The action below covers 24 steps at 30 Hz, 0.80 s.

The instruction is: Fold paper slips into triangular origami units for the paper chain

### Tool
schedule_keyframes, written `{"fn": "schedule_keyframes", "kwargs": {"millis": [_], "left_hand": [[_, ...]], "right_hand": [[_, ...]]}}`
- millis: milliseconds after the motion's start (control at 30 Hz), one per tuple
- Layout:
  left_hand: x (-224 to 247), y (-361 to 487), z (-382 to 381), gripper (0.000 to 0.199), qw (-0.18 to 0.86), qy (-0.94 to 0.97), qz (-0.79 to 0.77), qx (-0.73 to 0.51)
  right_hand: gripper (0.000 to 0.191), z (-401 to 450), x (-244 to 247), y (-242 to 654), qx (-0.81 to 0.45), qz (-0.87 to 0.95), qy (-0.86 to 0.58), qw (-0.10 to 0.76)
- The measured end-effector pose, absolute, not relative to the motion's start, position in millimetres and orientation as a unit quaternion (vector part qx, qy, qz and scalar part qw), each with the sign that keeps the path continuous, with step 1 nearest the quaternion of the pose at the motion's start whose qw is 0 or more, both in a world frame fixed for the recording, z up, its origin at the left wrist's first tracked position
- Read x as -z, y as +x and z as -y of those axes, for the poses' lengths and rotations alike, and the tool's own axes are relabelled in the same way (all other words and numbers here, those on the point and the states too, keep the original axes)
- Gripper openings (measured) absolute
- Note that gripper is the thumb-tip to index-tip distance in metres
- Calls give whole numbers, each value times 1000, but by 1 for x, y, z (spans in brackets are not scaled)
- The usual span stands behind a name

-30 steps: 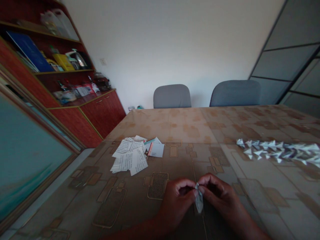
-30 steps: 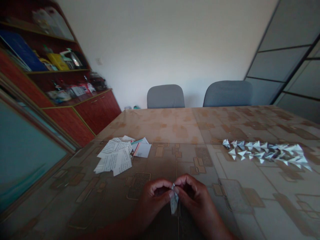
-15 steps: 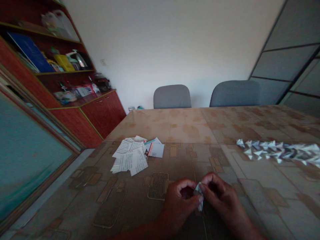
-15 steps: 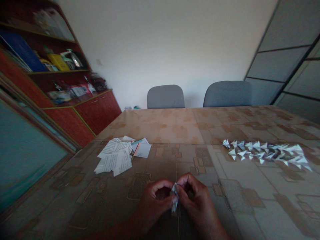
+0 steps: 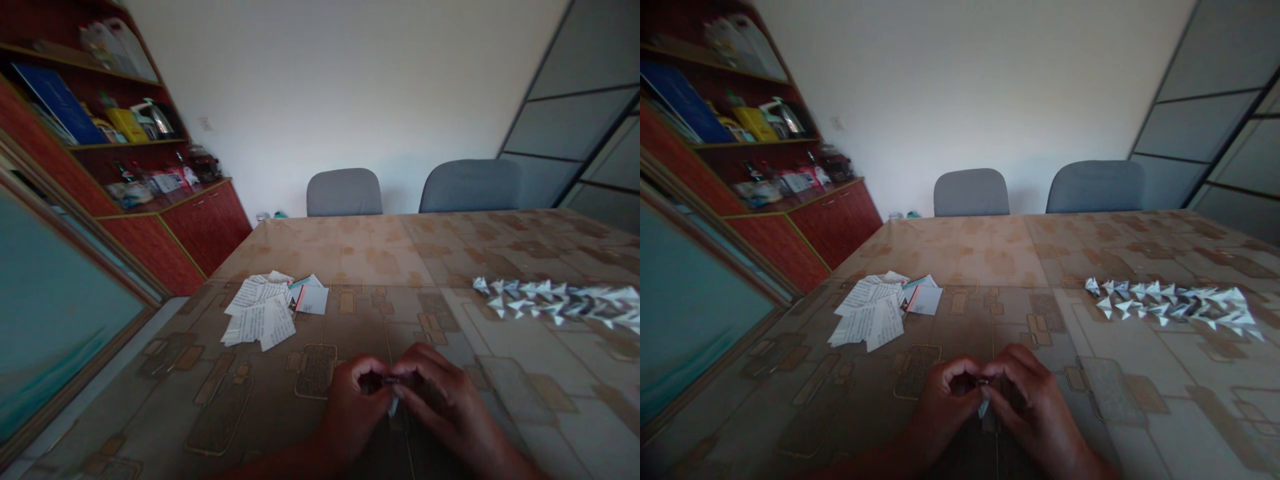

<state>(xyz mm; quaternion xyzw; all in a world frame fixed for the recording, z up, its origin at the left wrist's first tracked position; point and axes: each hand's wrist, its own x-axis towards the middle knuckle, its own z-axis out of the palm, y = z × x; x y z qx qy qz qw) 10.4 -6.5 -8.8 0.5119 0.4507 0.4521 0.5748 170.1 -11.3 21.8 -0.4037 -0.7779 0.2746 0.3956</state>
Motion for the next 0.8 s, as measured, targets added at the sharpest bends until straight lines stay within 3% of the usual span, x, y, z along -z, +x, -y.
{"fn": "schedule_keyframes", "kwargs": {"millis": [600,800], "left_hand": [[4,9,7,9,567,543,-440,-435],[2,6,4,11,596,523,-425,-437]], "right_hand": [[25,14,-19,168,-307,746,-432,403],[9,9,-23,174,-330,742,-430,394]]}}
